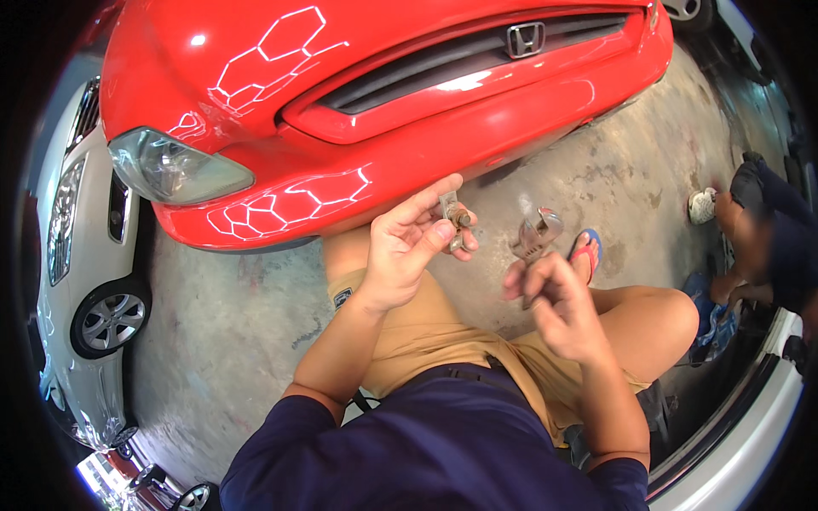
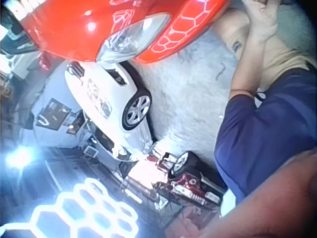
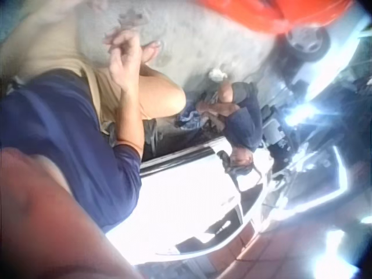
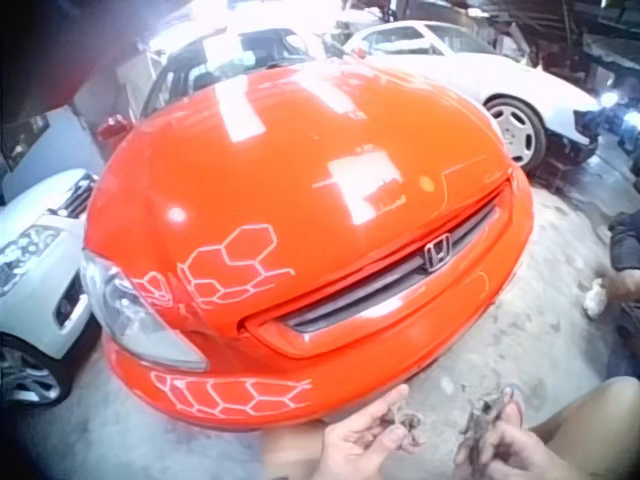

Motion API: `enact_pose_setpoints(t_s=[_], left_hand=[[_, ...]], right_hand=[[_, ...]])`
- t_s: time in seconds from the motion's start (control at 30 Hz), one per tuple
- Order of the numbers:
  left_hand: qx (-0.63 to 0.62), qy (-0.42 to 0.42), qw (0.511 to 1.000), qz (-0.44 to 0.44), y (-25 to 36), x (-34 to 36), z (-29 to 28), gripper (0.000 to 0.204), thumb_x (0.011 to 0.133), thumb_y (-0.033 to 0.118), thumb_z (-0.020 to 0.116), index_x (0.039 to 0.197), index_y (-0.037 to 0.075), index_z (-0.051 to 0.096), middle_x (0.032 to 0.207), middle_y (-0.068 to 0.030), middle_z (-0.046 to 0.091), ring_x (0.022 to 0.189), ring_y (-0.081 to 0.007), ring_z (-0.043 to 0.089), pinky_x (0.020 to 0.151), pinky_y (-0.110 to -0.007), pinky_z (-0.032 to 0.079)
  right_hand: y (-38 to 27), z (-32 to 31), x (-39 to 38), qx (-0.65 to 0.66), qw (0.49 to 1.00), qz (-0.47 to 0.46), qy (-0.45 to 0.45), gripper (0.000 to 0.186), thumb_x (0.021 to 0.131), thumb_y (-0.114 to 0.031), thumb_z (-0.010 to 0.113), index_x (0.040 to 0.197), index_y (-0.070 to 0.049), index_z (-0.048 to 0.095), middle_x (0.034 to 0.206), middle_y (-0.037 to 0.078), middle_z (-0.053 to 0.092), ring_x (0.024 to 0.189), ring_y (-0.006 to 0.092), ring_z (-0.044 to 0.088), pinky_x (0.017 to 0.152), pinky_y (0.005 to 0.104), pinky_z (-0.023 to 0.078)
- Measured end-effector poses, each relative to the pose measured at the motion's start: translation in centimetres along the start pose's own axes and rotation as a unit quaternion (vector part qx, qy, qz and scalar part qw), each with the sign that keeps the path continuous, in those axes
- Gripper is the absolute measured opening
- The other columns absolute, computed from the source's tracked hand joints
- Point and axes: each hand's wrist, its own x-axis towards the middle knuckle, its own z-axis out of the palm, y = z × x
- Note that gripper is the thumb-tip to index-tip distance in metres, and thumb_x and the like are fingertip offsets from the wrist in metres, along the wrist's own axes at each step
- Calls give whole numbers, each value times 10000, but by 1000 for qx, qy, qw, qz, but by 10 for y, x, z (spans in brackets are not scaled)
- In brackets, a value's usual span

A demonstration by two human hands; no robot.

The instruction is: The person sits on the garage floor in front of a red car and uses a wrench and locking pliers to remove and adjust bolts on the front bumper. The person repeatedly tightens and loosens the bolts and repositions the bumper while working.

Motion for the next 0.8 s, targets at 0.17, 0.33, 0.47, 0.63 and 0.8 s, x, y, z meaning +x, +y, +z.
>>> enact_pose_setpoints(t_s=[0.17,0.33,0.47,0.63,0.8], left_hand=[[-93,-55,994,-19,22,0,-6,503,1032,90,594,1507,12,447,1174,-146,679,966,-260,729,779,-352,635],[-144,-115,983,-10,31,-2,-3,502,1014,112,637,1475,14,466,1205,-131,674,988,-285,740,779,-368,641],[-183,-128,975,-16,34,-4,4,503,981,110,690,1436,13,497,1215,-114,673,1016,-279,732,784,-373,637],[-152,-139,978,21,26,-3,10,457,963,74,716,1376,-13,544,1217,-125,676,1052,-229,718,807,-370,646],[-111,-103,988,37,40,-9,8,500,949,39,722,1411,-34,544,1242,-121,687,1072,-190,702,897,-345,607]], right_hand=[[-35,-10,18,-69,990,-114,35,205,927,80,474,1074,-58,439,900,97,601,806,129,571,663,294,436],[-84,0,34,-359,915,-184,-10,200,980,-25,627,1108,-1,474,755,90,621,579,158,586,552,290,443],[-102,1,42,-391,899,-190,-58,212,960,-20,658,1097,10,499,766,115,633,633,198,632,599,296,475],[-98,8,42,-249,955,-133,-87,240,967,-53,661,1140,19,510,769,98,640,635,184,614,616,304,474],[-115,12,49,-293,946,-67,-122,225,999,-104,642,1165,7,538,793,71,639,677,128,589,638,295,464]])
